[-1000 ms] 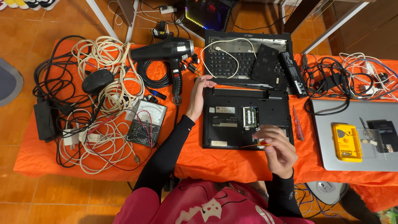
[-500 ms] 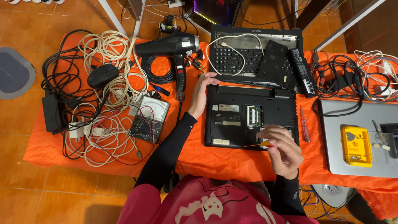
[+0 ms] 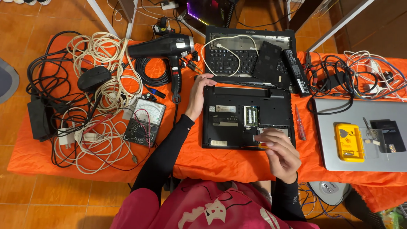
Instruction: Repairing a laptop by removing screws and inspecting internal components.
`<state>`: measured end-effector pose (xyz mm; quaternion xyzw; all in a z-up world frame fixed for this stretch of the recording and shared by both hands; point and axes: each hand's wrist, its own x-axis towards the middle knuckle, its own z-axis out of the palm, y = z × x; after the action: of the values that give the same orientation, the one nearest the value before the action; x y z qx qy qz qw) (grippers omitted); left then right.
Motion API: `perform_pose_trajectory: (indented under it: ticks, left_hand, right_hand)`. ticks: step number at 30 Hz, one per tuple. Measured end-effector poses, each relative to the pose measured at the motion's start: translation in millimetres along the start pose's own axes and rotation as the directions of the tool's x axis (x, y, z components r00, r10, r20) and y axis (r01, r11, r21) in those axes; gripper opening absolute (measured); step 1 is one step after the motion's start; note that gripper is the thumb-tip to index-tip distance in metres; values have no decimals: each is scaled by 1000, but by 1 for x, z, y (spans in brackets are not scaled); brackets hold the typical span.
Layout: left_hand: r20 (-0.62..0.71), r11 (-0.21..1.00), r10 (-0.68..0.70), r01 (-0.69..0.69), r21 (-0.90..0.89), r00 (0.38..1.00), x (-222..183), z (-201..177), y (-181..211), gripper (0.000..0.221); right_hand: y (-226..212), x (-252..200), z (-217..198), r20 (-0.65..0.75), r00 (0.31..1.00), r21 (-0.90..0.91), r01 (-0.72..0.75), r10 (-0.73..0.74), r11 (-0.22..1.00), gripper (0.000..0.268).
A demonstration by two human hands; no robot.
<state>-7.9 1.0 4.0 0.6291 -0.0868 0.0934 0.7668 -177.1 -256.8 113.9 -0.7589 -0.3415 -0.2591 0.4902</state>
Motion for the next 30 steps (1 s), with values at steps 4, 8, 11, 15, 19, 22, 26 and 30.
perform_pose_trajectory:
  ticks: [4,8,11,15,19,22,26,30]
  left_hand:
    - [-3,1000,-5,5,13,1000,2,0,1,45]
    - [-2,1000,1,-1,12,1000,0,-1,1,46]
    - [-4,1000,-4,4,5,1000,0,0,0,46]
    - [-12,999,-38,38,-6,999,-2,0,5,44]
    - [-7,999,-39,39,-6,999,-3,2,6,43]
    - [-4,1000,-21,21,16,1000,-2,1,5,42]
    - [24,1000,17,-17,11,1000,-2,0,-3,36]
    - [46,998,-6,9,-68,999,-2,0,-7,32]
  right_hand:
    - [5,1,1,2,999,8,37,-37,999,17]
    - [12,-5,3,-15,1000,98,23,-21,995,21]
    - [11,-2,4,-5,999,67,43,-42,997,20]
    - [3,8,5,13,1000,46,6,-7,999,15]
    - [7,4,3,27,1000,53,11,-12,999,16]
    - [13,-3,2,19,999,76,40,-41,996,18]
    - [11,-2,1,28,998,127,44,-48,991,21]
    - [2,7,1,23,1000,67,11,-13,998,15]
